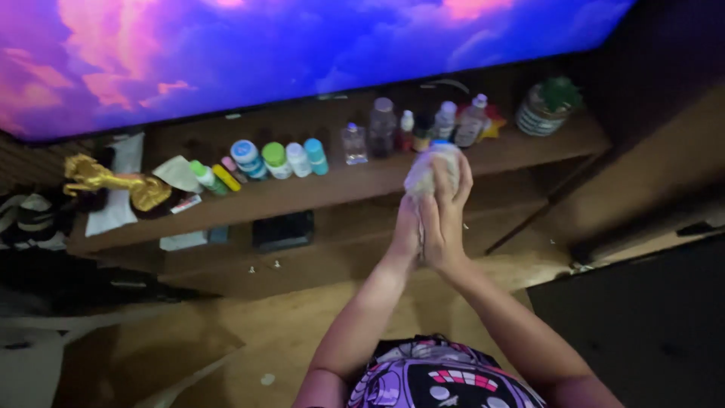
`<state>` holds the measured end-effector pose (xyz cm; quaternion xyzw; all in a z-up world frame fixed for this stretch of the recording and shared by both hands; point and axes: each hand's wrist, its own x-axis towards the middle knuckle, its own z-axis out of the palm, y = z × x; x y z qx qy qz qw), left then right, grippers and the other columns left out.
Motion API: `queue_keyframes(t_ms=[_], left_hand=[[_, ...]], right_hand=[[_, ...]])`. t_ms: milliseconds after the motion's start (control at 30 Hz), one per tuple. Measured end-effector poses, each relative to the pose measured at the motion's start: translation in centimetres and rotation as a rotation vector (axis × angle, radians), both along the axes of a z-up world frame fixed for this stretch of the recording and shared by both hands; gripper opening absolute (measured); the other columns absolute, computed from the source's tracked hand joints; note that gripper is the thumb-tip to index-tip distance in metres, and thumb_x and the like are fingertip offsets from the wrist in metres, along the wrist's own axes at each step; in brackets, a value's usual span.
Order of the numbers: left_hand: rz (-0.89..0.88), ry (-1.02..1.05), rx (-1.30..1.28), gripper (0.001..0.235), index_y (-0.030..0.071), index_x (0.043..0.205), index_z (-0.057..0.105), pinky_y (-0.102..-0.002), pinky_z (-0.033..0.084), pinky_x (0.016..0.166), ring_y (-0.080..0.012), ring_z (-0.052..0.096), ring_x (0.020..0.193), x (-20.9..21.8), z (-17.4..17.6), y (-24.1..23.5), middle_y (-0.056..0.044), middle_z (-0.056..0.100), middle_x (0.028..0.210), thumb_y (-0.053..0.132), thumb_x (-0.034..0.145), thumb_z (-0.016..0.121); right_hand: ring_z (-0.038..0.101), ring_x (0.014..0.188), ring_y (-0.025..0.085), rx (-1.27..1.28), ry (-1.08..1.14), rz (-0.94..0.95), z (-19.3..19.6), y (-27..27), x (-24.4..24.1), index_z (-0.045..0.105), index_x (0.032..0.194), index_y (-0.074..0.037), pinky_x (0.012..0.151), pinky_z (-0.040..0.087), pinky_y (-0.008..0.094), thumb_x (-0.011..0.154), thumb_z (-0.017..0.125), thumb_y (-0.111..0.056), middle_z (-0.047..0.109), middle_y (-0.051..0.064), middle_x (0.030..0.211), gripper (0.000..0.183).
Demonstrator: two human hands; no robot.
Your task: The person is cleaning various bottles and containers on a shelf and then wipes down a small round table using a cloth.
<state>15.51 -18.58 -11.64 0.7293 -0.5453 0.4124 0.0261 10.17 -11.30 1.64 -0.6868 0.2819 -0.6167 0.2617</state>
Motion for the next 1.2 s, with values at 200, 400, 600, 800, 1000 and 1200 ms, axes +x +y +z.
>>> queue_keyframes(t_ms=[200,400,600,800,1000,1200], left_hand=[[-1.197,2.121,-0.42,0.049,-0.001,0.145,0.049,-0.047,0.019,0.126,-0.0249,0.035,0.144,-5.0,6.5,9.9,-0.015,0.041,0.15,0.032,0.11,0.047],[-1.078,1.688,-0.404,0.046,0.012,0.158,0.042,-0.039,0.031,0.122,-0.0265,0.045,0.138,-9.3,10.1,12.4,-0.013,0.046,0.138,0.02,0.113,0.035],[-1.179,1.764,-0.553,0.05,0.013,0.163,0.033,-0.042,0.019,0.127,-0.0233,0.033,0.146,-11.5,10.6,12.1,-0.013,0.035,0.152,0.03,0.115,0.034],[-0.755,1.893,-0.659,0.074,0.02,0.166,0.014,-0.052,0.006,0.125,-0.0364,0.024,0.141,-11.6,9.1,9.9,-0.017,0.02,0.153,0.055,0.107,0.041],[-0.499,1.724,-0.789,0.075,0.021,0.155,0.043,-0.049,0.026,0.112,-0.0388,0.043,0.12,-12.6,9.3,9.6,-0.02,0.041,0.134,0.071,0.099,0.04],[-0.678,1.839,-0.56,0.063,0.012,0.144,0.045,-0.051,0.023,0.113,-0.0345,0.037,0.117,-11.3,10.7,11.4,-0.014,0.035,0.136,0.059,0.103,0.049]], right_hand=[[0.028,0.151,0.042,0.112,0.046,0.104,1.1,0.0,-5.4,0.02,0.166,-0.01,0.126,0.021,0.057,0.117,0.041,-0.032,0.025,0.027,0.167,0.058],[0.064,0.099,0.013,0.279,-0.123,0.114,3.6,0.0,-8.5,0.072,0.119,-0.007,0.094,0.051,0.031,0.113,0.039,-0.045,0.071,0.006,0.11,0.05],[0.058,0.08,0.014,0.472,-0.313,0.067,3.1,1.7,-10.2,0.067,0.09,-0.012,0.074,0.046,0.027,0.107,0.046,-0.059,0.062,0.0,0.087,0.054],[0.044,0.144,0.025,0.419,-0.208,0.369,-0.4,3.5,-10.8,0.04,0.157,-0.01,0.124,0.029,0.051,0.102,0.067,-0.019,0.05,0.014,0.154,0.063],[0.049,0.116,0.011,0.386,-0.234,0.367,-2.6,1.5,-11.2,0.052,0.135,-0.011,0.114,0.04,0.039,0.11,0.055,-0.021,0.056,-0.001,0.121,0.027],[0.055,0.076,0.016,0.109,-0.057,0.227,-1.8,1.1,-11.4,0.051,0.112,-0.011,0.077,0.048,0.037,0.109,0.053,-0.032,0.055,0.002,0.08,0.022]])
